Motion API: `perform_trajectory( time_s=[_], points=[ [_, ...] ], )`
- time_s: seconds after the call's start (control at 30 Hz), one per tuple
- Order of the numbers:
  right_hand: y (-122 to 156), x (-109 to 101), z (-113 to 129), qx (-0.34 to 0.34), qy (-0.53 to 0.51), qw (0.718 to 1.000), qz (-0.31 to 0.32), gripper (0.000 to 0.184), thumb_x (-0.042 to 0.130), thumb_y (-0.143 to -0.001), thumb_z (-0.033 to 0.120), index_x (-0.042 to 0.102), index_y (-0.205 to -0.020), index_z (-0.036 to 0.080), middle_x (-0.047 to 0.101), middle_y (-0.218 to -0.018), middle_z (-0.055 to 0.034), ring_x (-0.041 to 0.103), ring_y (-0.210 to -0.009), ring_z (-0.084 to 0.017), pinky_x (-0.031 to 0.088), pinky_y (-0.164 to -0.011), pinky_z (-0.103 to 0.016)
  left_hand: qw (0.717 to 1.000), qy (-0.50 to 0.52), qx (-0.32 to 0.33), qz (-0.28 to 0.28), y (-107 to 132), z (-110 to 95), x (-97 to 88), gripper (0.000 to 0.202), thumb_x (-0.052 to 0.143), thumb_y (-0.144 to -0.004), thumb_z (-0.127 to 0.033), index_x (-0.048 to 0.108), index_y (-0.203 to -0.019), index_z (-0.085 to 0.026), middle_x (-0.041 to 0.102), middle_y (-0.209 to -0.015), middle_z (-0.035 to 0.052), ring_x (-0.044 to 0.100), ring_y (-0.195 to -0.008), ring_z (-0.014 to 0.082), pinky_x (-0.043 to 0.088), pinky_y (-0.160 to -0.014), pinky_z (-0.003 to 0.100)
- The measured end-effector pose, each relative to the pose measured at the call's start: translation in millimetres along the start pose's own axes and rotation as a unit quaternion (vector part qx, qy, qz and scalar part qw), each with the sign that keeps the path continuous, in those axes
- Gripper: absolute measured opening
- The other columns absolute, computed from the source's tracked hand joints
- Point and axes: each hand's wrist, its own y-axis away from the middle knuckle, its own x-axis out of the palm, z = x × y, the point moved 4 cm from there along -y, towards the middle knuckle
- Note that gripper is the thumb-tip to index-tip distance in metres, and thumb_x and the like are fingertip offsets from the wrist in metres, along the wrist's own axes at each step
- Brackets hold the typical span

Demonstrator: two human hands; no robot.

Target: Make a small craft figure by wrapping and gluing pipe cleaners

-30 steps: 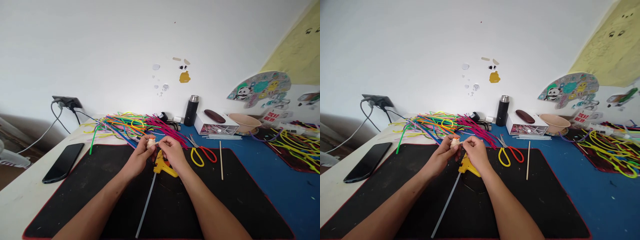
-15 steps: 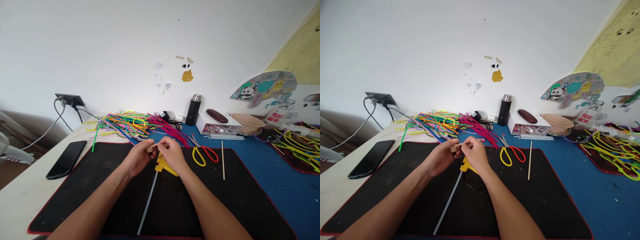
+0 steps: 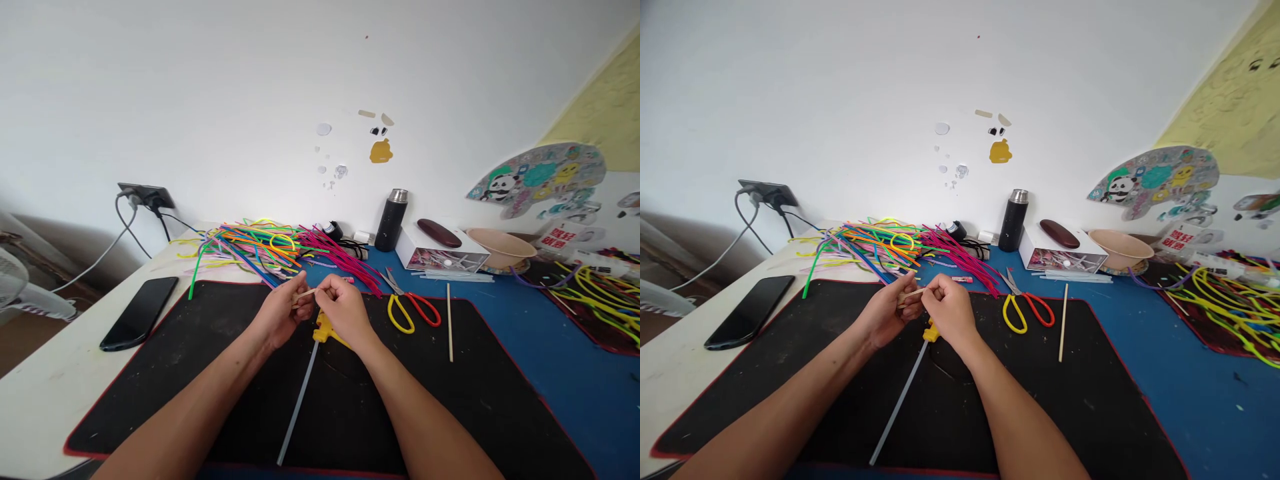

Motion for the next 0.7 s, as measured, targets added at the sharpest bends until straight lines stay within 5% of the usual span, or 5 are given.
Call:
perform_trajectory(
  time_s=[0.43, 0.7],
  points=[
    [2.3, 3.0, 2.3, 0.003, -0.014, 1.0, -0.009, 0.016, 0.059, -0.08, 0.031, 0.052, -0.067, 0.024, 0.038, -0.055, 0.0079, 0.036, -0.052, -0.013, 0.026, -0.053, -0.027, 0.999, 0.017, -0.001, -0.035, -0.5, -3.4, -4.7, 0.056, 0.087, -0.081, -0.047, 0.04, -0.062, -0.021, 0.033, -0.049, -0.0098, 0.029, -0.039, 0.0036, 0.023, -0.04, 0.018],
    [0.6, 2.0, 0.4, 0.0, -0.034, 0.999, 0.011, 0.016, 0.061, -0.08, 0.033, 0.053, -0.07, 0.024, 0.038, -0.056, 0.0086, 0.035, -0.052, -0.012, 0.027, -0.053, -0.027, 0.998, -0.016, 0.042, -0.052, -4.7, -3.9, -10.8, 0.059, 0.09, -0.073, -0.062, 0.051, -0.07, -0.017, 0.054, -0.059, -0.0036, 0.041, -0.042, 0.0038, 0.024, -0.04, 0.017]
  ],
)
